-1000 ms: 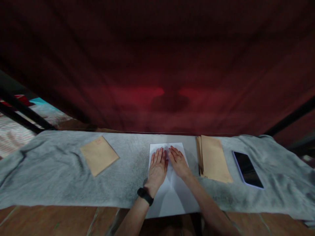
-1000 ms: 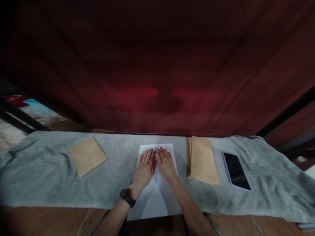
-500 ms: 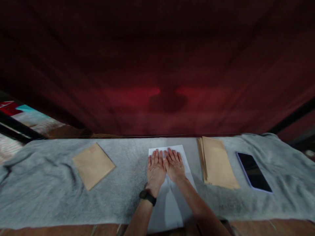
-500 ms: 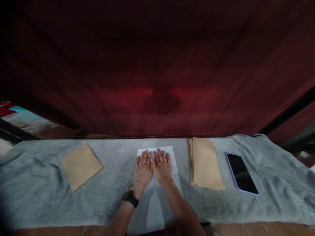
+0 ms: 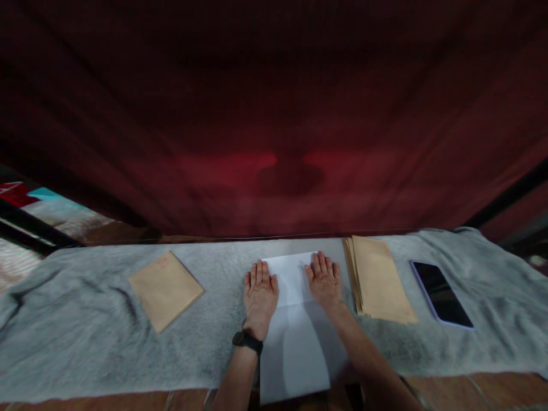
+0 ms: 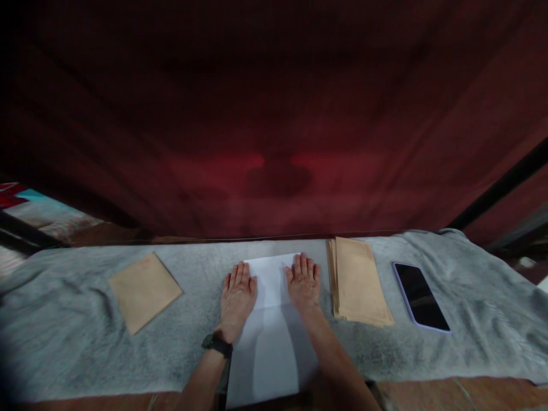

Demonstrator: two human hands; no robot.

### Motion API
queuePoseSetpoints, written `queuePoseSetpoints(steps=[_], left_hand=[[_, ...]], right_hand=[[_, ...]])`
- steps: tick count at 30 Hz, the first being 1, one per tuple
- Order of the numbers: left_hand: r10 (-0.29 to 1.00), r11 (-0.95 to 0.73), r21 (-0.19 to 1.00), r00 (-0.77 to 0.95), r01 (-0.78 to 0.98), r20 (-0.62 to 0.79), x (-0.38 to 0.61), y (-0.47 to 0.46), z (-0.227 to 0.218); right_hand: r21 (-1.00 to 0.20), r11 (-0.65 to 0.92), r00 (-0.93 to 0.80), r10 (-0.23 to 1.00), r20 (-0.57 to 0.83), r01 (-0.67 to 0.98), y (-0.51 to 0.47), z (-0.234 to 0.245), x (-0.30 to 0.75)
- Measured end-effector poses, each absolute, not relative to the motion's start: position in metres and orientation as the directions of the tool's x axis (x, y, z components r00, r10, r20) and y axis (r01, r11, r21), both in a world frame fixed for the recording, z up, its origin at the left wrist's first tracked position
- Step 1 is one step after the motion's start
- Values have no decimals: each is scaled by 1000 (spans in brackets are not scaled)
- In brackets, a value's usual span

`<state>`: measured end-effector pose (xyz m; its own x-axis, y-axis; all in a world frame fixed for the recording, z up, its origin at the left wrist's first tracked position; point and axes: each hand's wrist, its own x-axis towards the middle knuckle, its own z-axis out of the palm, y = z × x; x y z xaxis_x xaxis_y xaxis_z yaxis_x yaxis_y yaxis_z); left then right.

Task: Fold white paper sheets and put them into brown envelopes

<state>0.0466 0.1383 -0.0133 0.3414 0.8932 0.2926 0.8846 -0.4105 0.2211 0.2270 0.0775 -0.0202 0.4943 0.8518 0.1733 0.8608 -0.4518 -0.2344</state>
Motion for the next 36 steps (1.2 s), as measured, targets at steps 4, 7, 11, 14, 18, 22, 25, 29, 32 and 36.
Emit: queuePoseSetpoints(steps=[4, 7, 11, 14, 18, 22, 25, 29, 32, 36], left_hand=[[860, -482, 224, 408, 847, 308, 59, 132, -7], [779, -619, 221, 553, 754, 295, 71, 124, -6], [752, -658, 182, 626, 731, 207, 80, 117, -10], [754, -656, 154, 636, 739, 164, 80, 116, -16], [742, -669, 137, 646, 730, 183, 76, 115, -21], [739, -672, 140, 646, 727, 190, 73, 113, -21], [751, -658, 143, 630, 739, 198, 72, 113, -19], [792, -608, 156, 580, 779, 191, 70, 116, -18], [821, -567, 158, 539, 808, 191, 66, 120, -17], [835, -544, 165, 510, 823, 209, 60, 121, -15]], right_hand=[[-245, -432, 475, 866, 156, 868, 78, -9, 225], [-309, -263, 320, 935, 150, 914, 80, -1, 215], [-383, -64, 123, 984, 132, 922, 82, -2, 199], [-401, -55, 107, 988, 108, 914, 84, -5, 194], [-402, -80, 129, 987, 96, 912, 87, -5, 194], [-385, -114, 162, 982, 96, 916, 90, -4, 193], [-367, -155, 205, 973, 103, 917, 91, -4, 191], [-347, -206, 254, 962, 98, 915, 93, -5, 189], [-331, -234, 281, 954, 102, 914, 95, -10, 187], [-301, -295, 342, 933, 115, 907, 97, -18, 186]])
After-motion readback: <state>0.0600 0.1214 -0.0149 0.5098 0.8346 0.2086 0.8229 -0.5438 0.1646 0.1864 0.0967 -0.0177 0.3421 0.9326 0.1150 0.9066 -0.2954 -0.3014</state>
